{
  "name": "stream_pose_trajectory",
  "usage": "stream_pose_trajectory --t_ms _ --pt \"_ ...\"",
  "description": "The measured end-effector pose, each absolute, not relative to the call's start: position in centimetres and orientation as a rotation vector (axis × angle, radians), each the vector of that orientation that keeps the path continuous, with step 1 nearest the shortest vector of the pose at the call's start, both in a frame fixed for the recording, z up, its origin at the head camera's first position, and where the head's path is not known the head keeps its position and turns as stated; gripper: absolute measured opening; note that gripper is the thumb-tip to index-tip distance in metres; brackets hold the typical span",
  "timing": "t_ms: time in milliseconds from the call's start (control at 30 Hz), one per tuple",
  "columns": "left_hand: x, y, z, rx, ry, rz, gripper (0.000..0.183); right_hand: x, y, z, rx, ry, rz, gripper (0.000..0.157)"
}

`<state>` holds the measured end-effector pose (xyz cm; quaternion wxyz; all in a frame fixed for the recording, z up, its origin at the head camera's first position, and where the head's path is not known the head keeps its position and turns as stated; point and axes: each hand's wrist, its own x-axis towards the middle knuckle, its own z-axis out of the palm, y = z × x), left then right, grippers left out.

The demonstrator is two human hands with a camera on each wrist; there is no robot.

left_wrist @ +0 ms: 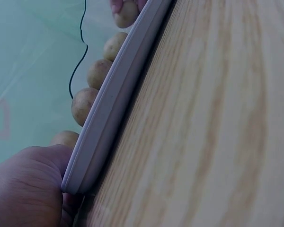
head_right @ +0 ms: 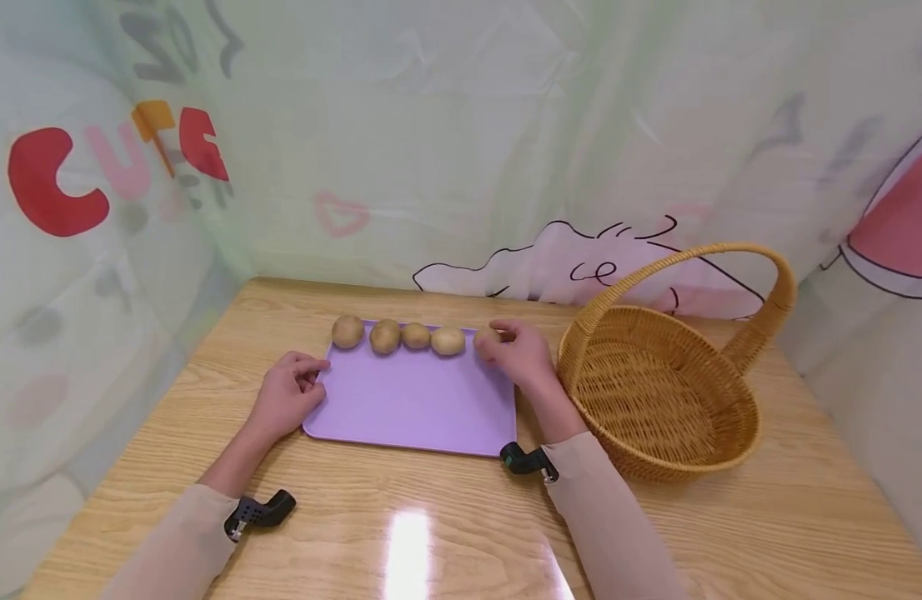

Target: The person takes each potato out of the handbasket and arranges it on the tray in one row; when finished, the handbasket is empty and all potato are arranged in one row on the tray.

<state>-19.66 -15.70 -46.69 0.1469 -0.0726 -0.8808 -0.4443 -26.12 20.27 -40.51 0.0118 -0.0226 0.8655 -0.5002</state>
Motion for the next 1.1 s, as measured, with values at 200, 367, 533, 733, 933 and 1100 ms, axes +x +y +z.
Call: stream_pose_trajectory --t_ms 200,367,533,733,933,1100 --pt "-19.1 -15.8 -46.9 -0.199 -2.525 -1.281 0.029 -26.5 19.8 -41.7 -0.229 2.936 -1.253 0.046" --pt "-19.0 -15.7 -47.2 -0.199 -2.547 -1.296 0.028 -26.2 19.7 -42.5 -0.276 3.009 -1.159 0.048" --pt "-19.0 -15.6 -47.2 -0.194 -2.553 -1.301 0.029 -25.7 19.9 -42.6 -0.31 3.055 -1.106 0.05" --pt "-19.5 -15.8 -47.4 -0.194 -2.546 -1.299 0.029 -25.2 20.1 -42.2 -0.331 3.088 -1.045 0.056" --pt "-20.1 -16.2 -47.6 -0.205 -2.582 -1.249 0.031 -23.0 19.8 -41.0 -0.462 3.049 -1.029 0.066" --pt "-20.7 -16.2 -46.2 -0.329 -2.673 -0.891 0.037 -19.0 19.2 -38.7 -0.62 2.894 -1.149 0.072"
